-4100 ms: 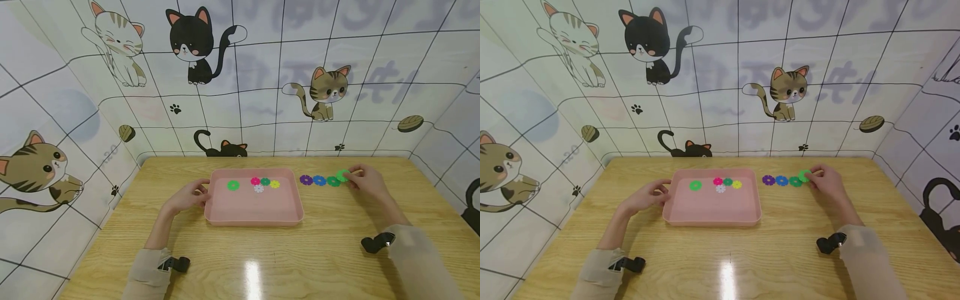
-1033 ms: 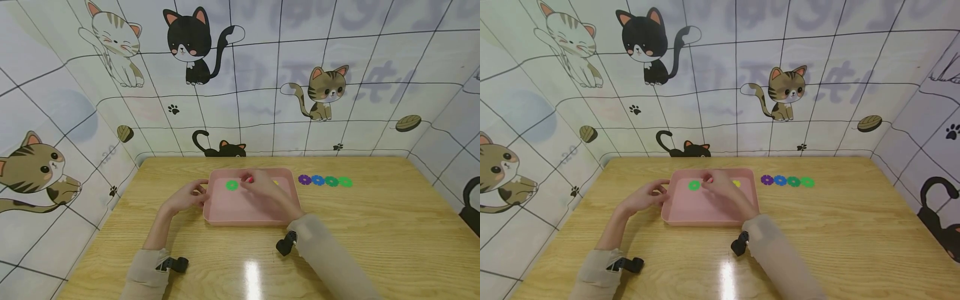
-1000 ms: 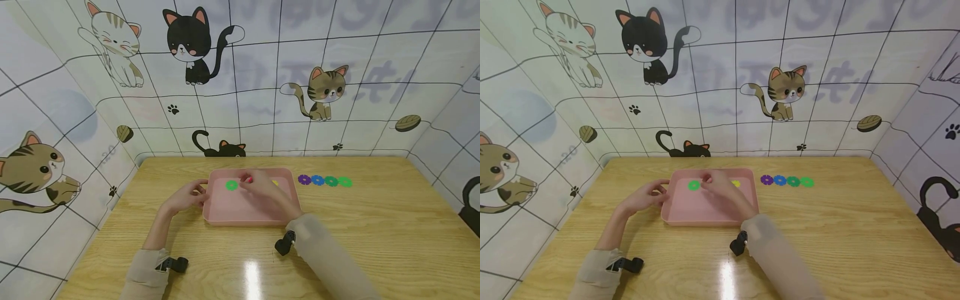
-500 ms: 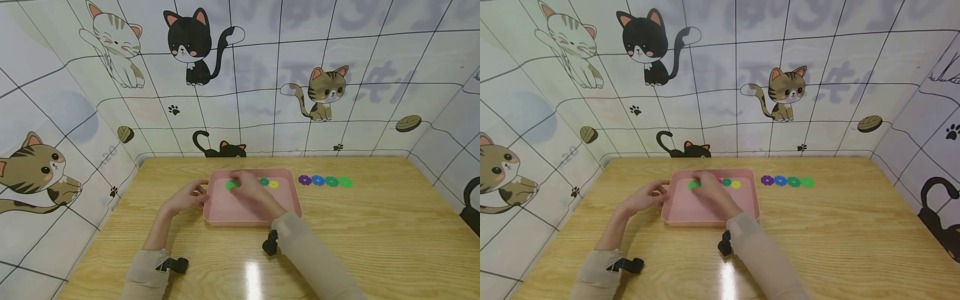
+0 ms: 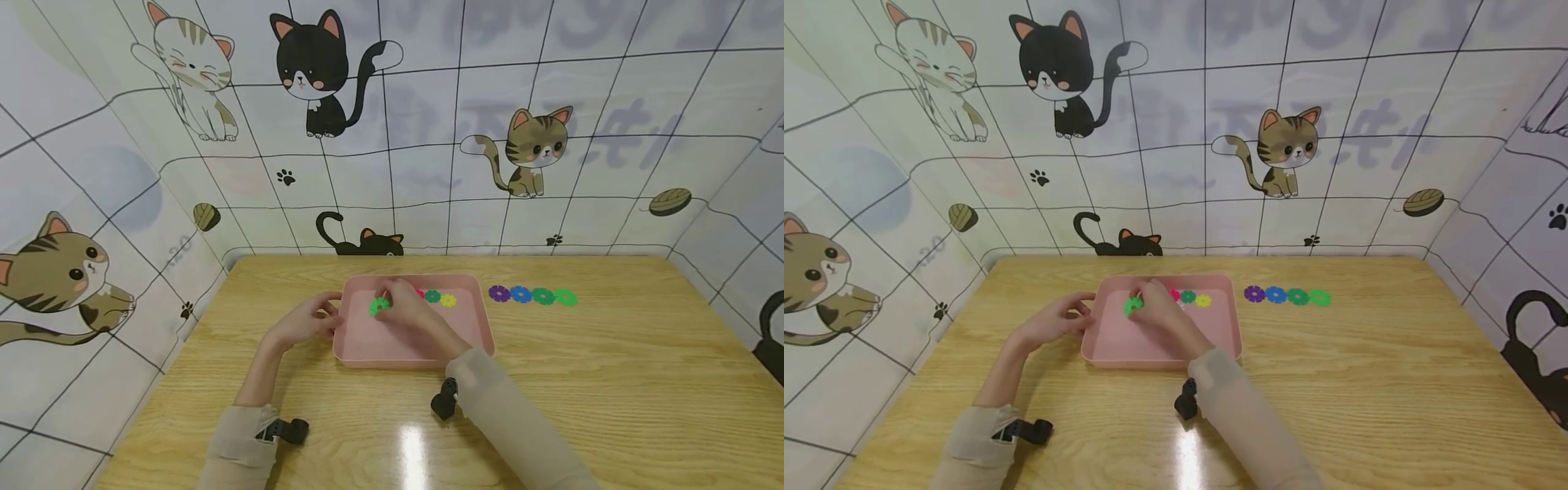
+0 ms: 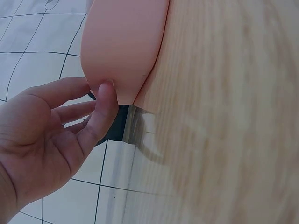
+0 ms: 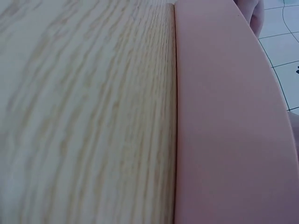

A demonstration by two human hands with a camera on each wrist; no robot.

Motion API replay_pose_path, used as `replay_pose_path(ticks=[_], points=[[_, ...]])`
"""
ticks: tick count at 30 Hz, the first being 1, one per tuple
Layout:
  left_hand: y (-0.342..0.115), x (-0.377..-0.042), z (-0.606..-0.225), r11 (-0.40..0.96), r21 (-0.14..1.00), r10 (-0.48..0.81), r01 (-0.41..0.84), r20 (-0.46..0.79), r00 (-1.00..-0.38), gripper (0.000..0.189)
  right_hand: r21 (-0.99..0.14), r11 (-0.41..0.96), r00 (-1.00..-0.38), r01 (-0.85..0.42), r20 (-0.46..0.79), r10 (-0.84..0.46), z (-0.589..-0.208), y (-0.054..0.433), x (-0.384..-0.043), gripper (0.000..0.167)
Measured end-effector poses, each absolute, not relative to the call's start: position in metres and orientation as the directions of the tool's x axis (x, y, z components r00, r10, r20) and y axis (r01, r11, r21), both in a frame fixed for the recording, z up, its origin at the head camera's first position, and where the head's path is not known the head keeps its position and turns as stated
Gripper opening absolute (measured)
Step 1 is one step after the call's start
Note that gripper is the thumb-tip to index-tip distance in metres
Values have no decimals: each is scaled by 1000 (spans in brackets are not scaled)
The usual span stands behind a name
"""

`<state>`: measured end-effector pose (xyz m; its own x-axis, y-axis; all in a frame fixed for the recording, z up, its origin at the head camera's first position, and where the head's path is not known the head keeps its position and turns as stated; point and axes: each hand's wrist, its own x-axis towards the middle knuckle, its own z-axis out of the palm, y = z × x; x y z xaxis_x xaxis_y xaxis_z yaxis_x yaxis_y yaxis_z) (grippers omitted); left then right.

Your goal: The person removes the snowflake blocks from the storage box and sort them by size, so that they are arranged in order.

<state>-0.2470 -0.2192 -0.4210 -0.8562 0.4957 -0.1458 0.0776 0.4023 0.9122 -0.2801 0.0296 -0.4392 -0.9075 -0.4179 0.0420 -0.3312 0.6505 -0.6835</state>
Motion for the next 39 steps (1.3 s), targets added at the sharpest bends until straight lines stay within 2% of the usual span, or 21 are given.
replay_pose_path(ticks=[7, 14, 20, 32, 39], points=[[-220, -247, -421, 396, 916, 494, 70, -148, -857, 56, -714, 617, -905, -330, 53, -423, -435, 34, -274, 10], [-218, -247, -421, 400, 914, 490, 76, -143, -860, 56, -762, 568, -920, -310, 91, -380, -431, 58, -272, 18], [-218, -247, -421, 407, 909, 490, 83, -141, -860, 56, -844, 479, -929, -242, 59, -366, -429, 87, -269, 25], [-219, -245, -420, 423, 902, 477, 80, -148, -866, 57, -854, 472, -958, -218, 95, -270, -416, 141, -264, 25], [-218, -246, -420, 411, 909, 481, 70, -151, -863, 57, -860, 439, -958, -260, 172, -230, -410, 178, -262, 27]])
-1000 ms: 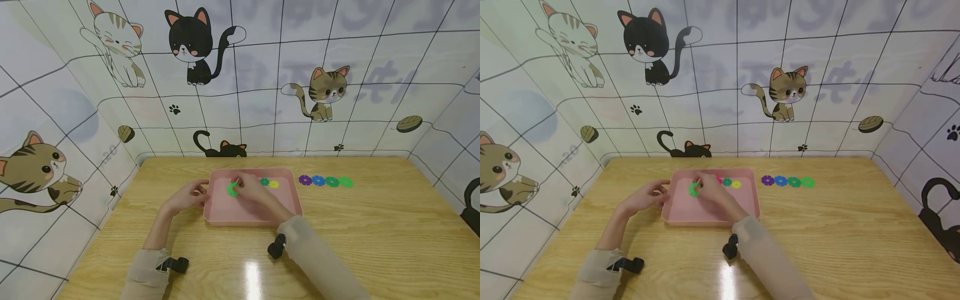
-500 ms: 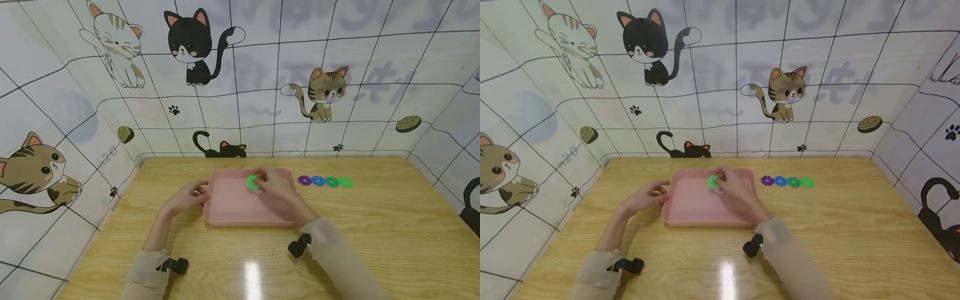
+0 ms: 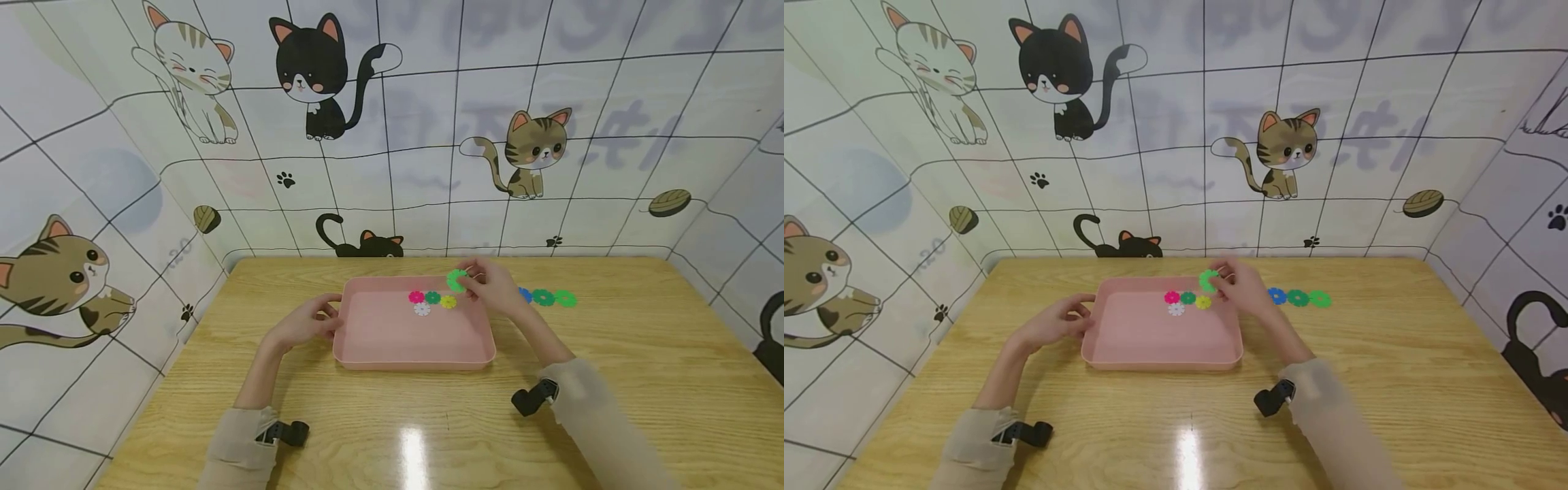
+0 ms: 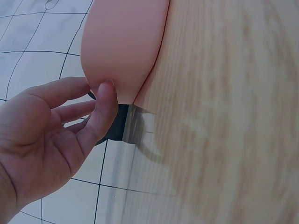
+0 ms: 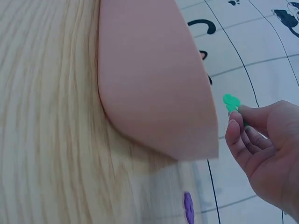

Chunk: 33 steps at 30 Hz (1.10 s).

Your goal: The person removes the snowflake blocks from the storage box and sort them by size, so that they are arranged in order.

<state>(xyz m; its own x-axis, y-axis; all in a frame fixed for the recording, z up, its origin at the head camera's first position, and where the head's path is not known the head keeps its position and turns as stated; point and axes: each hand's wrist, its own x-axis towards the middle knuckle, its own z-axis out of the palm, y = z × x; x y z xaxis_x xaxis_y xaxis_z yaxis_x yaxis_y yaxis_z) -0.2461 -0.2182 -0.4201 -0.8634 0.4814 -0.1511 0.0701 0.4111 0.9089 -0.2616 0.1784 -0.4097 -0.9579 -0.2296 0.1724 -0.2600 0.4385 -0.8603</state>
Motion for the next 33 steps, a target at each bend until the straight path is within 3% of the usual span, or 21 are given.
replay_pose_path(ticks=[9, 18, 33], points=[[-217, -245, -419, 408, 910, 479, 70, -149, -865, 56, -867, 428, -966, -253, 200, -165, -409, 228, -257, 31], [-218, -246, -420, 406, 911, 484, 74, -146, -863, 57, -806, 544, -972, -231, 211, -101, -419, 289, -247, 34], [-217, -246, -420, 408, 910, 484, 71, -150, -862, 56, -679, 730, -984, -72, 168, 60, -446, 379, -234, 40]])
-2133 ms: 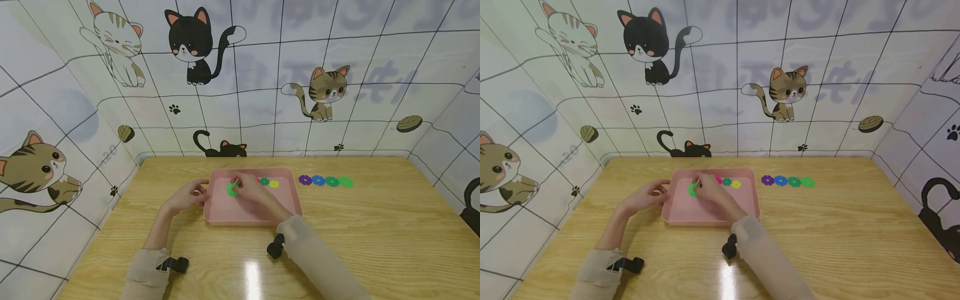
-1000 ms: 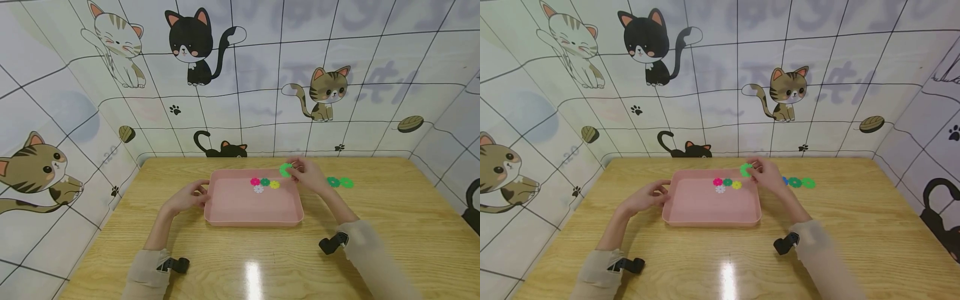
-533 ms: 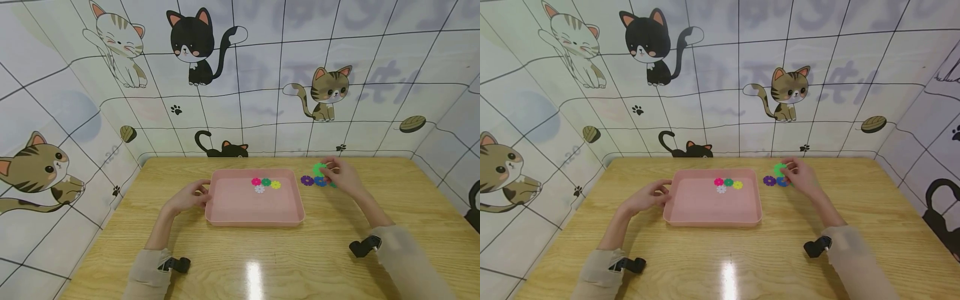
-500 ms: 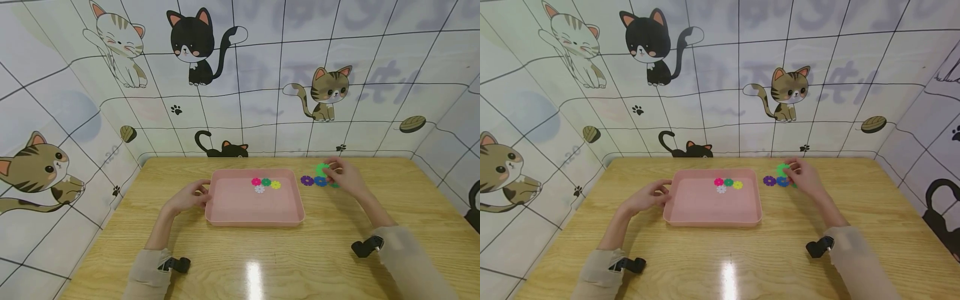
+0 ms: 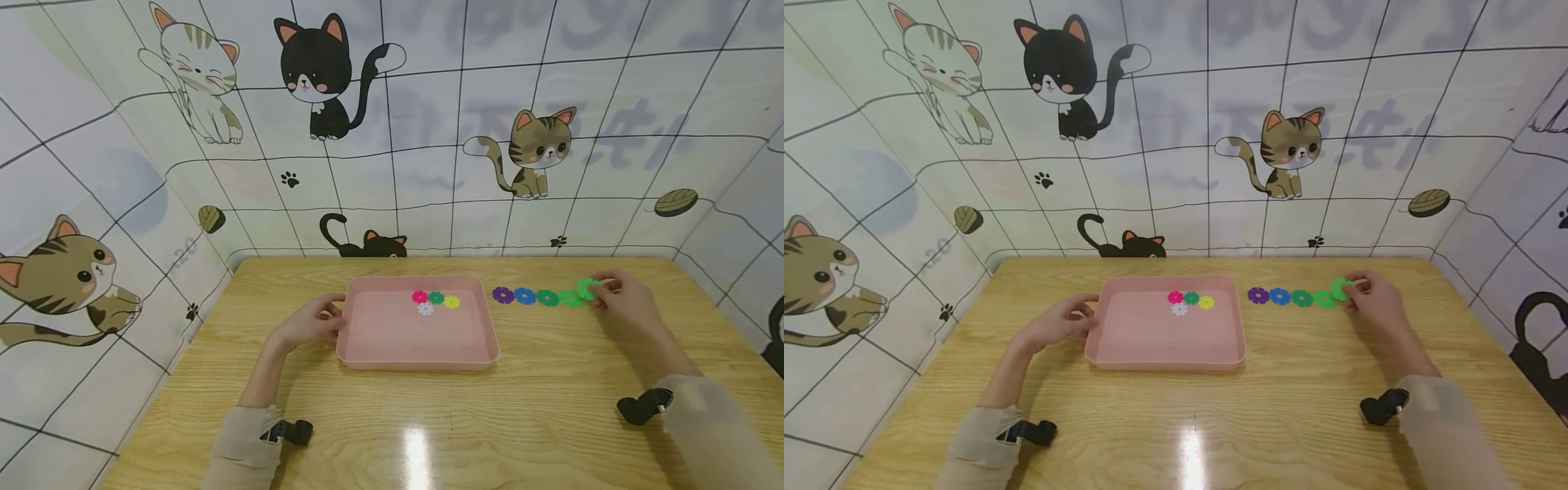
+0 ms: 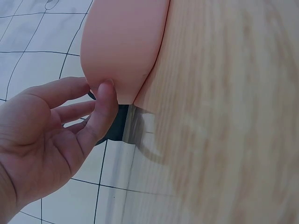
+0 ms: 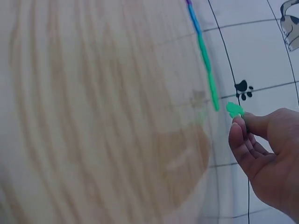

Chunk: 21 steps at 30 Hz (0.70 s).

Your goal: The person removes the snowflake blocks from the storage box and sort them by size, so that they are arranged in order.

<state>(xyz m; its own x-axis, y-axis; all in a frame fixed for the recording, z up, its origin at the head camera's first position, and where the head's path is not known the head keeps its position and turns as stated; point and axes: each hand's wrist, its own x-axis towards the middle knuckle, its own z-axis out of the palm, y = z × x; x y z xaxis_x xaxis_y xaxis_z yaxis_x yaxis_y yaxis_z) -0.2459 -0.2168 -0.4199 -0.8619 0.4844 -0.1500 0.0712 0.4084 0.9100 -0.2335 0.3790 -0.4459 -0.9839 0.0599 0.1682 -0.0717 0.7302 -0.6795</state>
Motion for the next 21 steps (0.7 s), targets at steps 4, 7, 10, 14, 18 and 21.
replay_pose_path(ticks=[4, 7, 10, 14, 18, 21], points=[[-217, -246, -420, 411, 909, 483, 73, -149, -863, 57, -641, 766, -987, -46, 148, 64, -450, 390, -230, 39], [-216, -246, -421, 412, 908, 479, 68, -153, -865, 57, -640, 768, -989, -29, 128, 69, -452, 393, -229, 39], [-216, -247, -421, 415, 908, 471, 61, -156, -868, 56, -629, 777, -990, -21, 120, 70, -453, 394, -230, 40], [-216, -246, -420, 412, 909, 474, 67, -151, -868, 56, -583, 812, -991, -20, 118, 60, -452, 393, -232, 39], [-216, -246, -420, 415, 907, 471, 65, -154, -868, 56, -543, 839, -991, -25, 121, 49, -451, 392, -233, 38], [-216, -246, -421, 421, 905, 467, 64, -156, -871, 56, -546, 837, -993, -29, 112, 39, -451, 391, -233, 38]])
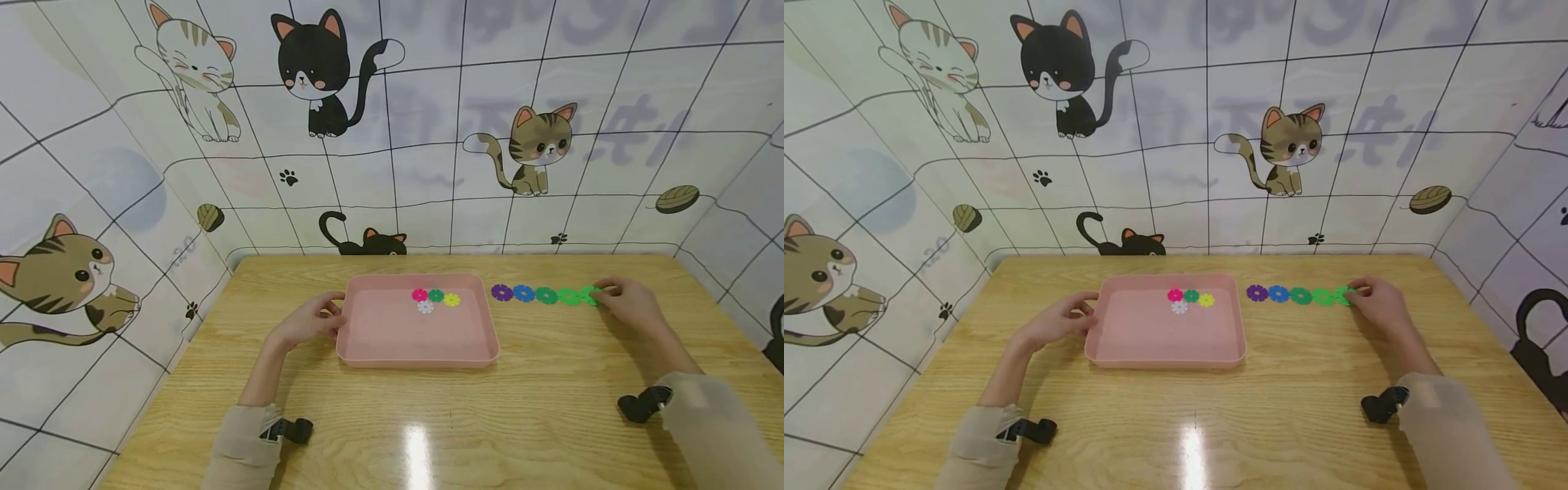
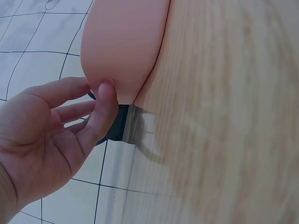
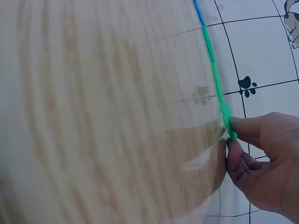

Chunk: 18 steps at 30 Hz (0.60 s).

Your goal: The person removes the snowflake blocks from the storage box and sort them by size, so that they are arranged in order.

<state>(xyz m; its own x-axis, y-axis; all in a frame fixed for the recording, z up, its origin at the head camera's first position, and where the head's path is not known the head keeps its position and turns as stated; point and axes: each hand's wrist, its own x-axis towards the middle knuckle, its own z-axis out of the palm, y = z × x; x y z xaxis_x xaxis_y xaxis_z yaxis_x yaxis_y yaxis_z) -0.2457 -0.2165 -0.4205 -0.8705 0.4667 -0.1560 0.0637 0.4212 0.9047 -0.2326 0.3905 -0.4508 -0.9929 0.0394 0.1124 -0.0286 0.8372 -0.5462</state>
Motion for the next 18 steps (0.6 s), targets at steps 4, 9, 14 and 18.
replay_pose_path(ticks=[4, 9, 14, 18], points=[[-216, -245, -420, 422, 903, 474, 79, -145, -868, 56, -554, 832, -995, -24, 92, 33, -451, 390, -232, 42], [-216, -247, -421, 424, 902, 472, 80, -145, -870, 56, -567, 823, -996, -13, 76, 37, -452, 389, -231, 46], [-216, -247, -421, 432, 898, 468, 80, -147, -872, 56, -574, 819, -995, -20, 92, 39, -450, 388, -230, 47], [-216, -246, -420, 432, 897, 471, 87, -143, -871, 57, -579, 814, -991, -37, 128, 46, -448, 385, -230, 45]])
